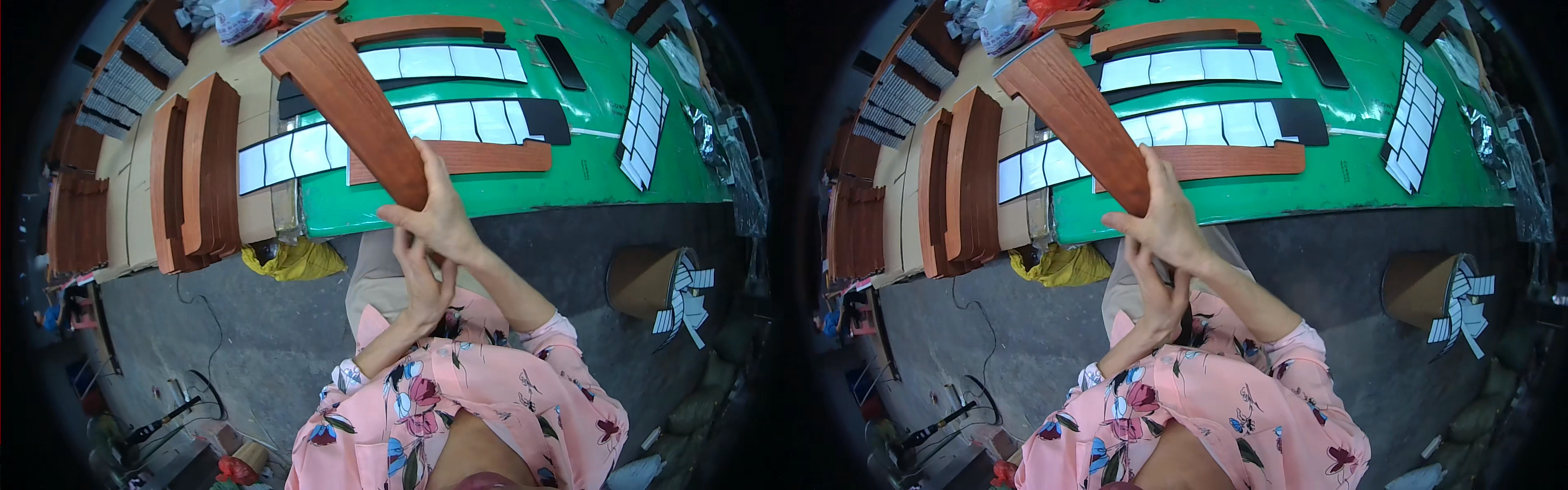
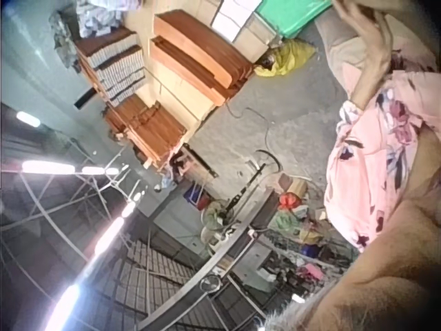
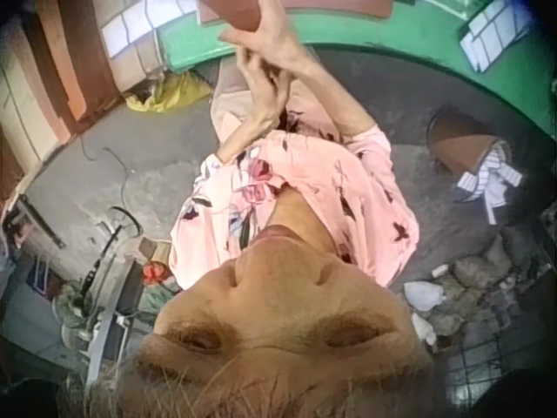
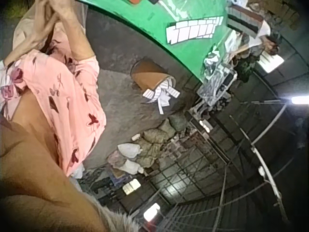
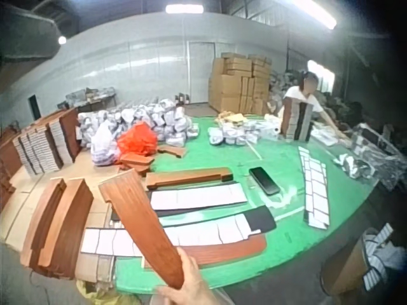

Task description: Applying adhesive strips to wooden furniture components.

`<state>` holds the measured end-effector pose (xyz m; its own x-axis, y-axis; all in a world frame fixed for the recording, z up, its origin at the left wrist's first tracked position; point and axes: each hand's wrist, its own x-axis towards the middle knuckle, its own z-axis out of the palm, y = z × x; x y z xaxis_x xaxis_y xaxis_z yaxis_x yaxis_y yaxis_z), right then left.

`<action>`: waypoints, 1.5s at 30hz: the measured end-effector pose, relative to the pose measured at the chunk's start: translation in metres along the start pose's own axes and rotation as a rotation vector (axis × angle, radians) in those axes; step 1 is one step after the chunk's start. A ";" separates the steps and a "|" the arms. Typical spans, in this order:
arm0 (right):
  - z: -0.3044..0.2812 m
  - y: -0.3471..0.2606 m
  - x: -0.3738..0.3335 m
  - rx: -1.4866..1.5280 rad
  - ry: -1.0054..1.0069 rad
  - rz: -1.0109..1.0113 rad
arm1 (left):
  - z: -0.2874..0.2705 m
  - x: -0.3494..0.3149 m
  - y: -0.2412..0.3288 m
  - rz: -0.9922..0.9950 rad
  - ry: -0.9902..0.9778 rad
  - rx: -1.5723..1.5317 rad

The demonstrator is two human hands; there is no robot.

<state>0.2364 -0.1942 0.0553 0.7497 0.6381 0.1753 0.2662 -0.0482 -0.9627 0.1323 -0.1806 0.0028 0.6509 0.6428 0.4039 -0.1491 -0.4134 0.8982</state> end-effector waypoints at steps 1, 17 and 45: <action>-0.009 0.002 0.002 -0.041 -0.027 0.027 | -0.006 -0.005 0.003 0.078 -0.124 -0.010; -0.133 0.053 0.016 -0.571 -0.830 -0.007 | -0.099 0.107 -0.076 0.117 -0.321 0.257; 0.051 0.101 0.290 -1.143 -0.458 -0.506 | -0.074 0.107 -0.105 -0.002 -0.277 0.047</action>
<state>0.4498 0.0257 -0.0015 0.2078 0.9652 0.1585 0.9778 -0.2008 -0.0597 0.1624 -0.0206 -0.0354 0.8307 0.4459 0.3333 -0.1167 -0.4459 0.8874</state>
